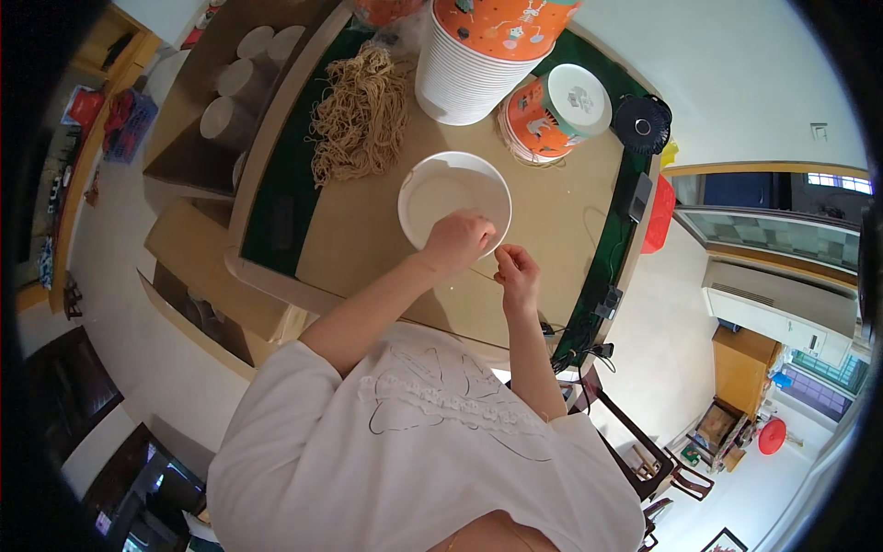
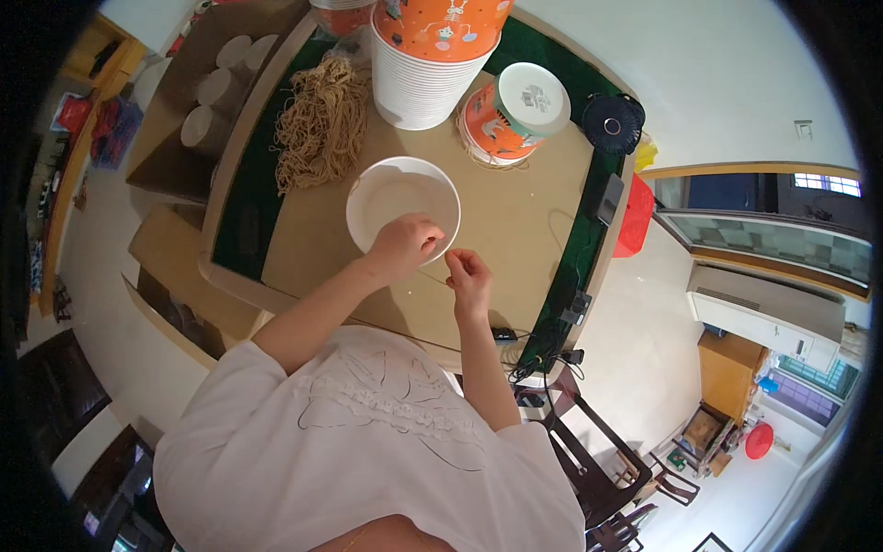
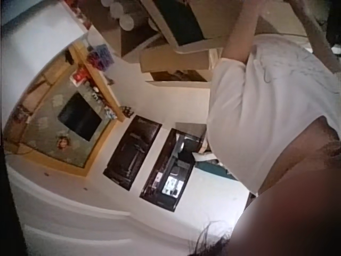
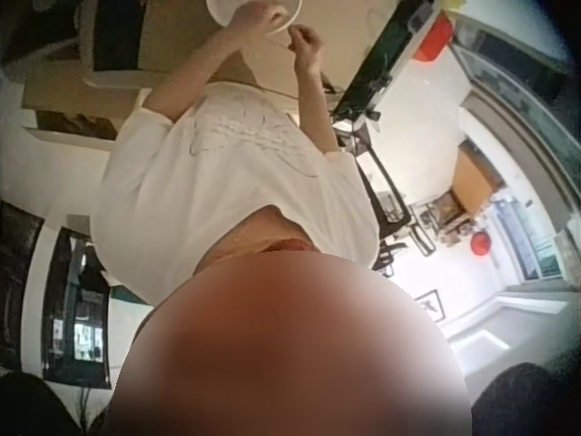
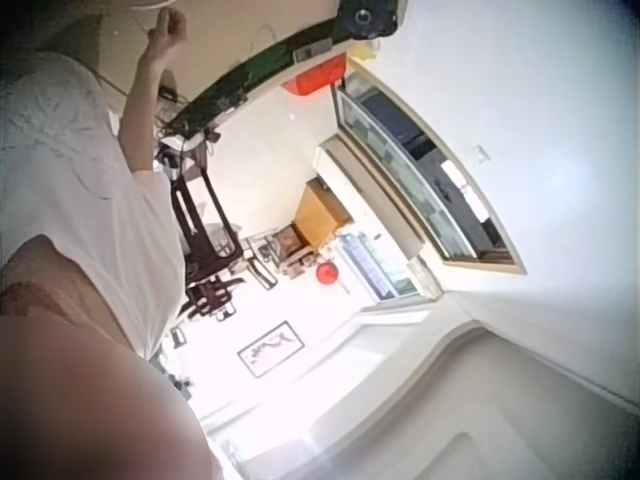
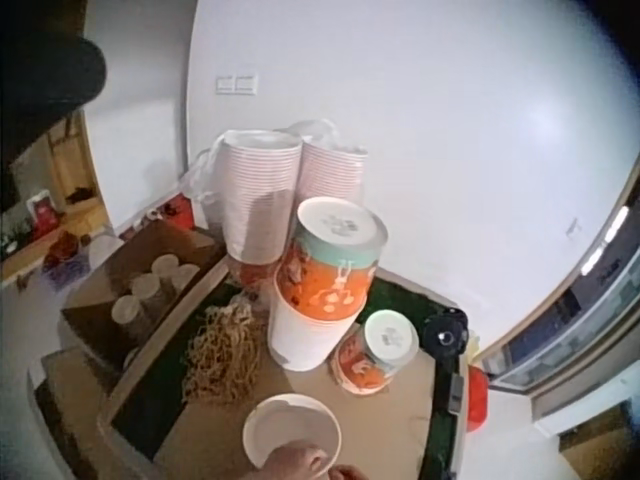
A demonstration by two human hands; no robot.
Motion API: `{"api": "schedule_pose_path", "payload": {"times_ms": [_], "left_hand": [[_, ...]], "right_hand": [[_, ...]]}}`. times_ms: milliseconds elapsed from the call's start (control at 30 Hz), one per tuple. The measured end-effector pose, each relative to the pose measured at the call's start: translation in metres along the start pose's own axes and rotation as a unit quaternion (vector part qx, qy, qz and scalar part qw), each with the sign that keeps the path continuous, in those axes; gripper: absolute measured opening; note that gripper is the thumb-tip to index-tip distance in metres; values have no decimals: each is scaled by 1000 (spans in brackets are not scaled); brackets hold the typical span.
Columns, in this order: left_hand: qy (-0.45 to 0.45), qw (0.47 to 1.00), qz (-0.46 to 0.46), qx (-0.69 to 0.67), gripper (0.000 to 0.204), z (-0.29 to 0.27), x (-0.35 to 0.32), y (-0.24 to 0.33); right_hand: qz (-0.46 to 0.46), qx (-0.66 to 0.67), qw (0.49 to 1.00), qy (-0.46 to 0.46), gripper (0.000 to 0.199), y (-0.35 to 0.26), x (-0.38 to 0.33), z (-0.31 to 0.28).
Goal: Tie strings around the rim of paper buckets for packaging.
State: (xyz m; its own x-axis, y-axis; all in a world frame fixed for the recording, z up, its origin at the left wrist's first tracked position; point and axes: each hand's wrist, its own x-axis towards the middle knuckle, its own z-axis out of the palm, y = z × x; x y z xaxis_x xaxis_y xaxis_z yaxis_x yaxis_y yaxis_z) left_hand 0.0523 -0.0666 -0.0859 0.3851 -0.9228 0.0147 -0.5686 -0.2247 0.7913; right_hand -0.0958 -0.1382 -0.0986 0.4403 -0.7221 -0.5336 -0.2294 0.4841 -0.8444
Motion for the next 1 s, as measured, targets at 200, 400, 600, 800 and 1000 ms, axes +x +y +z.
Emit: {"api": "schedule_pose_path", "payload": {"times_ms": [200, 400, 600, 800, 1000], "left_hand": [[6, 1000, 17, 21, 9, 1, -3, 4], [17, 998, 47, 42, 5, 5, -3, 4], [27, 999, -13, -41, 5, 7, -4, 5], [-7, 976, -100, -192, 5, 13, -2, -4], [-114, 882, -262, -374, 2, 6, 2, 1]], "right_hand": [[-5, -11, 1000, -13, 8, 0, 3, 2], [-16, 12, 999, -36, 8, 2, 5, 2], [-23, 40, 999, -8, 13, -17, -22, 9], [-76, -22, 983, -165, 15, -38, -58, 23], [-257, -368, 893, -26, 13, -61, -8, 10]]}}
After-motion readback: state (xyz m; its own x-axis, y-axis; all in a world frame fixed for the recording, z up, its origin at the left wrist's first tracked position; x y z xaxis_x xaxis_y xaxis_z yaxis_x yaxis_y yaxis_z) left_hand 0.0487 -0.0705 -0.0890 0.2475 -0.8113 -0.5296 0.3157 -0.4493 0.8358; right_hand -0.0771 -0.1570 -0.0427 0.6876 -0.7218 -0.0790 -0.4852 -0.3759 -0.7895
